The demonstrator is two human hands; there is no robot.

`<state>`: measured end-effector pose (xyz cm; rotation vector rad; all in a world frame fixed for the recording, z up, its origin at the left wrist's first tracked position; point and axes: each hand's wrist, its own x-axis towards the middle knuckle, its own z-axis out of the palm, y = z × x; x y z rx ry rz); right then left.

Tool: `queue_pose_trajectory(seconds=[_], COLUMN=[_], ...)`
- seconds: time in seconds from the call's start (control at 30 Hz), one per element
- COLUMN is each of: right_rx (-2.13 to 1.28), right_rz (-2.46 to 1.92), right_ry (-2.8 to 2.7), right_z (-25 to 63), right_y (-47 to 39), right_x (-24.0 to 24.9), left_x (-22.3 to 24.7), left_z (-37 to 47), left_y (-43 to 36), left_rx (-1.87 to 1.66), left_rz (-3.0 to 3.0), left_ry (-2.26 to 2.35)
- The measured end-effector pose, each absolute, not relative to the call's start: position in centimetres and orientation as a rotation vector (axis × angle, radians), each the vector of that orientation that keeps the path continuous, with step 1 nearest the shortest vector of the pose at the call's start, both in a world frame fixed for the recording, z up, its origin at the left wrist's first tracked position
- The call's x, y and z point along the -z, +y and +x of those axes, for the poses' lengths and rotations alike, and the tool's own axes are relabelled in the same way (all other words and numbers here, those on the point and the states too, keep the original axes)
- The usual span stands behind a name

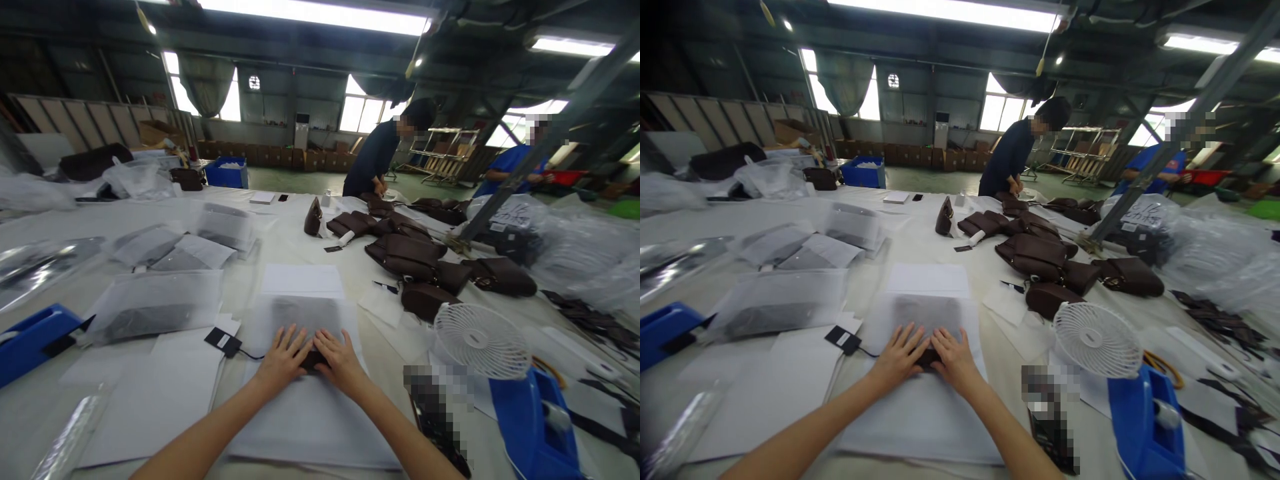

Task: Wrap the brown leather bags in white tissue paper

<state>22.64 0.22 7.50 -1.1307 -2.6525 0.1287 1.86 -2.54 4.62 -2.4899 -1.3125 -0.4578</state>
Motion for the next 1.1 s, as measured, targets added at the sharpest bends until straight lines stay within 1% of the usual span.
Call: queue_pose_trajectory(seconds=[0.1,0.2,0.27,0.37,0.43,0.53,0.77,0.9,1.0,1.1], right_rx=[-0.106,-0.146,-0.251,-0.519,-0.667,-0.754,-0.751,-0.607,-0.521,-0.505], right_rz=[-1.176,-1.098,-1.026,-1.011,-1.035,-1.094,-1.152,-1.086,-1.028,-1.027], right_ry=[-2.605,-2.652,-2.738,-2.86,-2.895,-2.883,-2.839,-2.745,-2.599,-2.492], right_z=[22.9,24.2,25.3,26.0,25.6,24.4,23.6,24.1,24.4,24.1], right_y=[-1.8,-5.5,-8.1,-10.9,-11.5,-11.0,-9.7,-9.5,-8.0,-5.1], right_x=[-8.0,-9.0,-9.6,-9.8,-9.6,-9.1,-7.2,-5.8,-7.0,-9.8], left_x=[-3.4,-3.4,-3.7,-4.1,-4.3,-4.7,-5.3,-5.7,-6.5,-7.9], left_z=[1.5,1.4,1.3,1.2,1.2,1.1,1.0,1.1,1.2,1.3], left_y=[-2.9,-3.0,-2.8,-2.6,-2.5,-2.5,-2.5,-2.4,-2.3,-2.0], left_rx=[0.469,0.47,0.47,0.474,0.476,0.47,0.449,0.453,0.441,0.422], left_rz=[-2.521,-2.543,-2.565,-2.602,-2.622,-2.644,-2.684,-2.723,-2.782,-2.854], left_ry=[-1.328,-1.357,-1.373,-1.385,-1.391,-1.396,-1.4,-1.406,-1.379,-1.344])
